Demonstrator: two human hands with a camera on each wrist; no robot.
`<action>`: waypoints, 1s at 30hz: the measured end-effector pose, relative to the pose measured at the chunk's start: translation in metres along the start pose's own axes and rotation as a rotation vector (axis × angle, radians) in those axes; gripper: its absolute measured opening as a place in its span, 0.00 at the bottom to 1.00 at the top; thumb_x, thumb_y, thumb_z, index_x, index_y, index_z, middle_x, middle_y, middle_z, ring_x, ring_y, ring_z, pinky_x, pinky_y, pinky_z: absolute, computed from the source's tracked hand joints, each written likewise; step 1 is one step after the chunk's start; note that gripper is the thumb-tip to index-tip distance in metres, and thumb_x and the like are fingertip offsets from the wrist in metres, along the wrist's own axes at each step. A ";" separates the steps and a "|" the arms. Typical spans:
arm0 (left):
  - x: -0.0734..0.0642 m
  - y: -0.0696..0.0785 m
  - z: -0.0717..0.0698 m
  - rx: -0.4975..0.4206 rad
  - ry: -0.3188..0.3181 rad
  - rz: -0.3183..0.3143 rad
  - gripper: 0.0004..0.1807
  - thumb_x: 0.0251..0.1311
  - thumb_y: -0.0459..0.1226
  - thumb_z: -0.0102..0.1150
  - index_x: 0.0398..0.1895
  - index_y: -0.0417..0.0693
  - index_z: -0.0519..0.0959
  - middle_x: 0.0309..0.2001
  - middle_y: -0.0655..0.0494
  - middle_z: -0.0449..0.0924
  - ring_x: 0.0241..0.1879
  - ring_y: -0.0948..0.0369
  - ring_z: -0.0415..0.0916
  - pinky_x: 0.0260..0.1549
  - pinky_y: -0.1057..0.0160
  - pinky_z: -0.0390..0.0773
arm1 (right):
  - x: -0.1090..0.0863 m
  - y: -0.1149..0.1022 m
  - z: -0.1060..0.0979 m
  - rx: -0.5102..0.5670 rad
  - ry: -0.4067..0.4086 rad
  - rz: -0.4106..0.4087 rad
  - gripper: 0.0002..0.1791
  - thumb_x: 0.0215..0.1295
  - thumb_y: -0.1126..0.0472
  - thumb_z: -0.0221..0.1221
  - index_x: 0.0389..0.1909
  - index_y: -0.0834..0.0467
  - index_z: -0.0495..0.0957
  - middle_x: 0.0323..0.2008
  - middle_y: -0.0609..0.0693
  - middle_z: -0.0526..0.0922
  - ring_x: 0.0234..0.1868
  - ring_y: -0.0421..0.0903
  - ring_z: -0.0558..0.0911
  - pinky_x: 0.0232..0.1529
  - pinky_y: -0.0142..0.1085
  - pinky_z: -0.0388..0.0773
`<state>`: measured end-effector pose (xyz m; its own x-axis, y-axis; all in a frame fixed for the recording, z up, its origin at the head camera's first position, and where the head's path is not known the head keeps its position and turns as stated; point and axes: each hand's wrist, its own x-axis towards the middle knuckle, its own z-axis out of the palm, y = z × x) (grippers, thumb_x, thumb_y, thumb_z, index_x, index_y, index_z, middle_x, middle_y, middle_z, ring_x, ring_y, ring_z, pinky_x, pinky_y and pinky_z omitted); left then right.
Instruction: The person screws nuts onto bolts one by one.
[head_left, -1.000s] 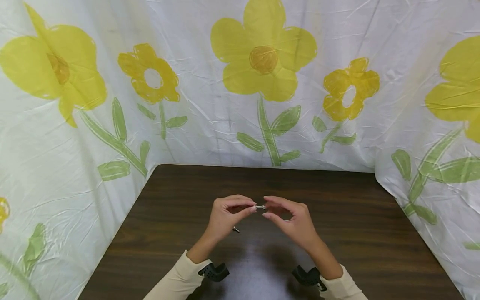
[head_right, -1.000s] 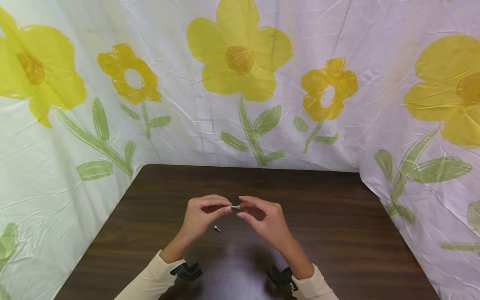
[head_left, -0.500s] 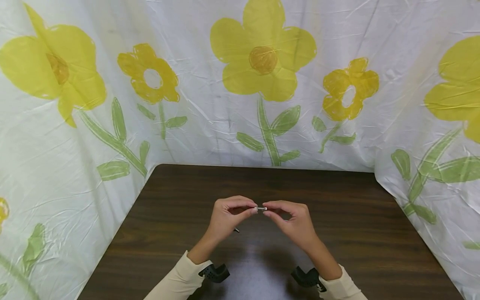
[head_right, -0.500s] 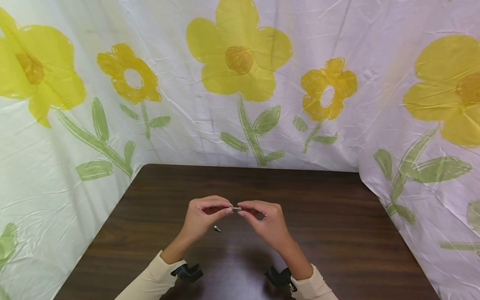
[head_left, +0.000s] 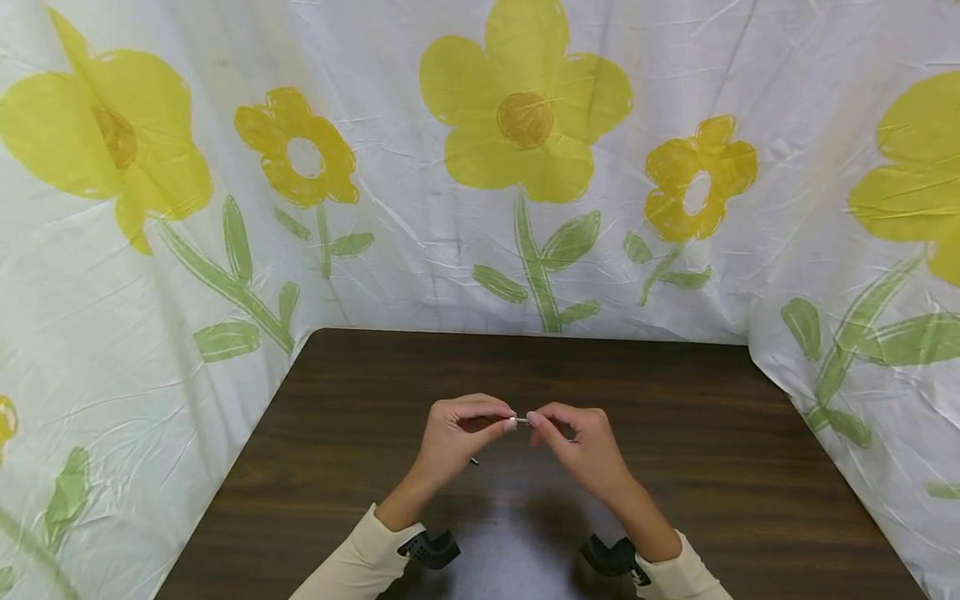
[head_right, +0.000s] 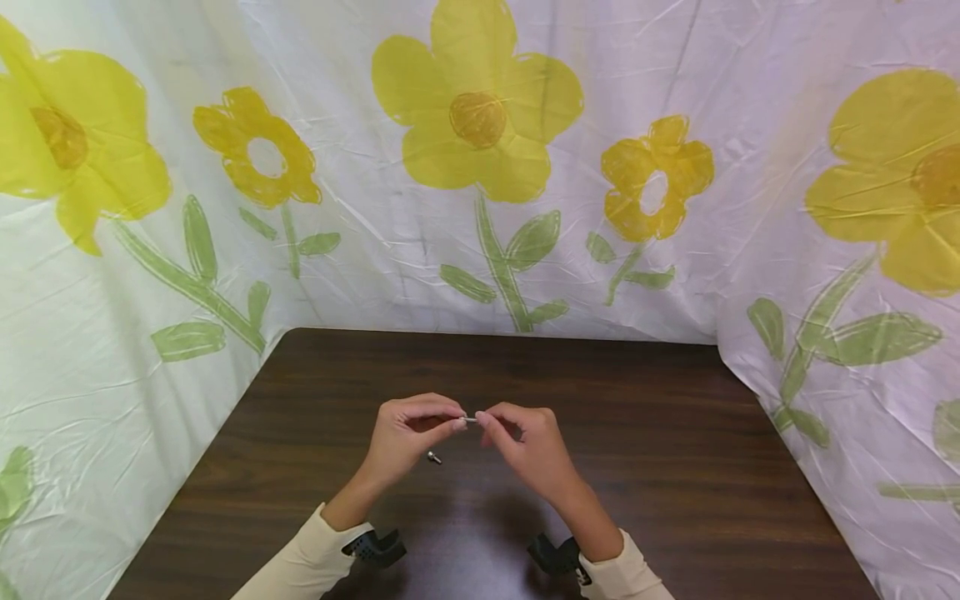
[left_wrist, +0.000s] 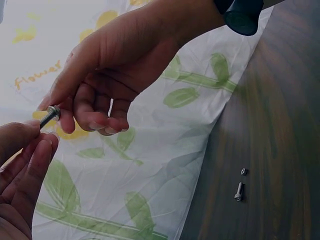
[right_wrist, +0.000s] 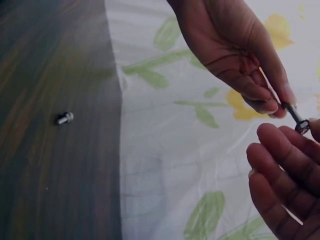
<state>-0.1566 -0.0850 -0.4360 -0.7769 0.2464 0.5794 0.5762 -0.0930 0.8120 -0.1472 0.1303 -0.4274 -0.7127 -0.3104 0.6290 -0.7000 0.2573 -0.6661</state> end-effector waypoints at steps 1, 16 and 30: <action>0.000 0.000 0.000 -0.001 -0.002 0.000 0.06 0.56 0.25 0.72 0.37 0.37 0.88 0.37 0.47 0.87 0.35 0.60 0.85 0.30 0.52 0.86 | 0.000 0.000 0.000 -0.011 0.000 0.009 0.12 0.70 0.68 0.62 0.29 0.49 0.85 0.22 0.38 0.84 0.23 0.36 0.81 0.24 0.30 0.78; 0.000 0.001 0.000 0.004 0.014 0.001 0.06 0.56 0.25 0.72 0.37 0.38 0.88 0.37 0.48 0.87 0.35 0.60 0.84 0.30 0.57 0.86 | 0.000 -0.001 -0.009 0.023 -0.021 0.023 0.14 0.63 0.68 0.69 0.48 0.54 0.85 0.36 0.47 0.89 0.33 0.42 0.87 0.35 0.33 0.85; 0.000 0.001 0.002 -0.007 0.006 0.005 0.07 0.55 0.23 0.71 0.37 0.37 0.88 0.37 0.46 0.87 0.35 0.61 0.84 0.29 0.54 0.86 | 0.001 -0.003 -0.008 0.007 0.043 -0.128 0.17 0.52 0.75 0.73 0.41 0.56 0.87 0.35 0.49 0.89 0.34 0.42 0.87 0.36 0.34 0.85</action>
<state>-0.1551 -0.0828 -0.4354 -0.7752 0.2404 0.5842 0.5786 -0.1010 0.8094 -0.1464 0.1367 -0.4212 -0.6193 -0.3008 0.7253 -0.7849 0.2119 -0.5823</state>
